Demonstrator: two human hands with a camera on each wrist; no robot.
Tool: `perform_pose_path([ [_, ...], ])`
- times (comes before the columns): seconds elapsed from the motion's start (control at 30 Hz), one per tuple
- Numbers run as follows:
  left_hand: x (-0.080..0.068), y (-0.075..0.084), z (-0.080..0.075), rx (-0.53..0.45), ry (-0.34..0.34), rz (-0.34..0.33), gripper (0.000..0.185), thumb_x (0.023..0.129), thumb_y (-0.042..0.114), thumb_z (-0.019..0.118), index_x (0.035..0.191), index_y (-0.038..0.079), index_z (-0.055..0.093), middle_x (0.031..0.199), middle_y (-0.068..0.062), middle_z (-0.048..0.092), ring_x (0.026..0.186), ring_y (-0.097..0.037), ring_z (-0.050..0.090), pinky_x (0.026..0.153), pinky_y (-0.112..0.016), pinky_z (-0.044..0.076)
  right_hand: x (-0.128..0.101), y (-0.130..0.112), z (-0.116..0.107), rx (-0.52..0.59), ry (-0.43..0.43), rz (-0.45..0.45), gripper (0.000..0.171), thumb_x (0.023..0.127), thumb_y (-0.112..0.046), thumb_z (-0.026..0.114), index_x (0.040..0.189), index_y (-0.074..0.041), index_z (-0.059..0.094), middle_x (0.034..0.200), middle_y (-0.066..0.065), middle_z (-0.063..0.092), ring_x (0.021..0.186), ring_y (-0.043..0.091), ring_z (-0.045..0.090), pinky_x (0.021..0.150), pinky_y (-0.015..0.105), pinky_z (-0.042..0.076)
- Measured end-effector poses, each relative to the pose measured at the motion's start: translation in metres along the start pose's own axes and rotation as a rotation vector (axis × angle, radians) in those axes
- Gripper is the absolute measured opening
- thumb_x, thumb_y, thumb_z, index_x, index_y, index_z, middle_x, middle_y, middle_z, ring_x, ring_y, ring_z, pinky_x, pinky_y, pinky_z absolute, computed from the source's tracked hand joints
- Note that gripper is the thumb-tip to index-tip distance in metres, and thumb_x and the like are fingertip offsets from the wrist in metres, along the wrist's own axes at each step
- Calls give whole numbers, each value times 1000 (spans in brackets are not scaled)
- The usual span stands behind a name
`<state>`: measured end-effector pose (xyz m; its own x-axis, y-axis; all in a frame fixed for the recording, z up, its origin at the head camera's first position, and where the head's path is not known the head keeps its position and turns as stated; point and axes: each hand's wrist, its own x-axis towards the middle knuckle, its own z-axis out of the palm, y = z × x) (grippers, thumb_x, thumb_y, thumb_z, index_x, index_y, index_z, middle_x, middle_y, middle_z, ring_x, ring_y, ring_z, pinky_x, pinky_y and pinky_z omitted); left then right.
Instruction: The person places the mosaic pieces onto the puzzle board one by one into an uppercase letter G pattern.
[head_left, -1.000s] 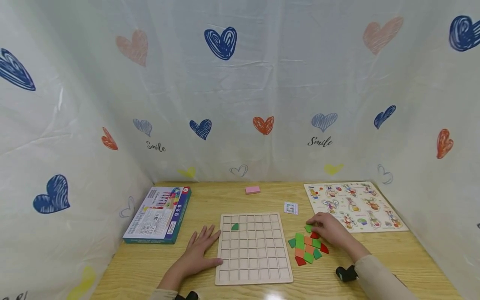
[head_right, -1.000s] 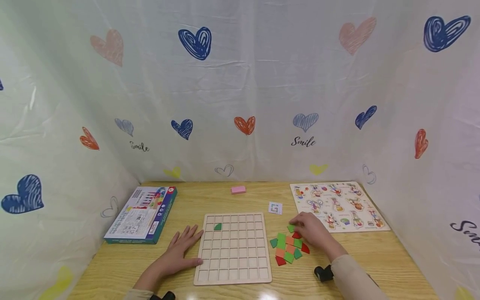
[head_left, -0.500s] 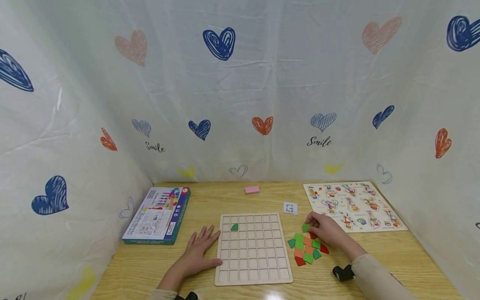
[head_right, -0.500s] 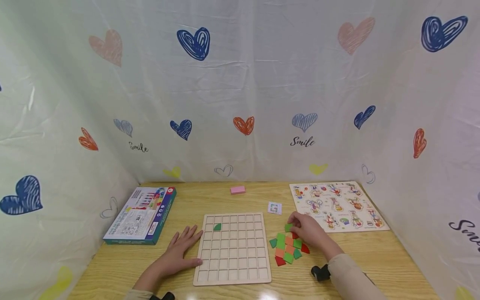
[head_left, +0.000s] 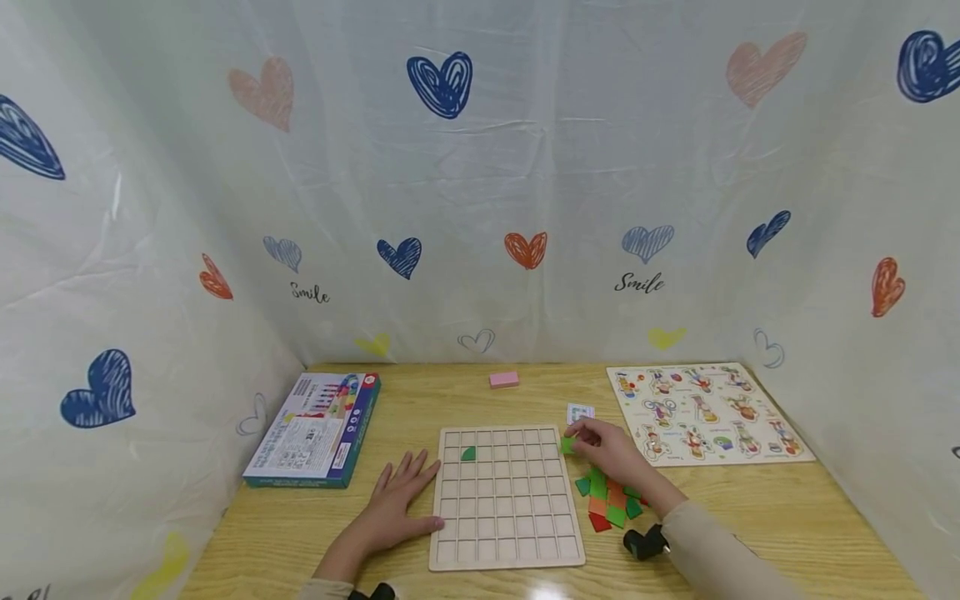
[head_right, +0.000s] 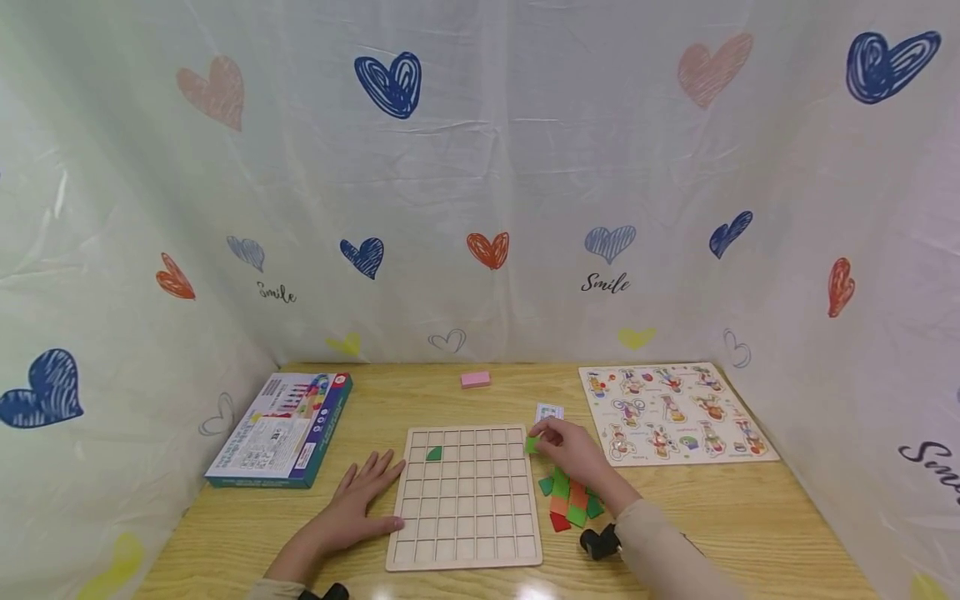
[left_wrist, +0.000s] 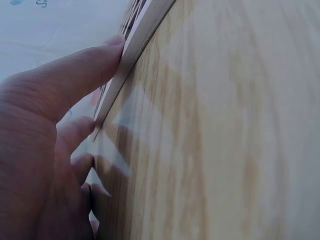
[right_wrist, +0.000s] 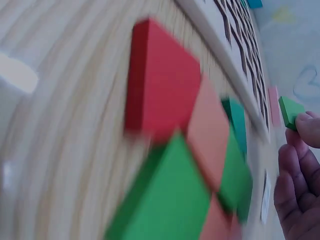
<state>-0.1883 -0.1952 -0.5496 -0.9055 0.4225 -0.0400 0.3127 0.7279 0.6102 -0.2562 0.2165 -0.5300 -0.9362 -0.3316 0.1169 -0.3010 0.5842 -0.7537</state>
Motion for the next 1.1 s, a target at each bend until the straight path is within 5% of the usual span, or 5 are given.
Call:
perform_pose_path([
  [0.47, 1, 1, -1, 18, -1, 5, 91, 87, 58, 71, 160, 16, 36, 168, -15, 19, 155, -42, 6, 121, -62, -5, 42, -50, 76, 44, -105, -66, 10, 100, -15, 66, 106, -21, 71, 84, -9, 64, 72, 9, 57, 66, 26, 49],
  [1.1, 0, 2, -1, 6, 9, 5, 90, 88, 58, 72, 159, 16, 38, 168, -15, 20, 155, -42, 7, 121, -62, -4, 57, -68, 104, -64, -115, -88, 12, 94, -16, 72, 106, -18, 73, 89, -9, 58, 78, 8, 53, 70, 27, 49],
])
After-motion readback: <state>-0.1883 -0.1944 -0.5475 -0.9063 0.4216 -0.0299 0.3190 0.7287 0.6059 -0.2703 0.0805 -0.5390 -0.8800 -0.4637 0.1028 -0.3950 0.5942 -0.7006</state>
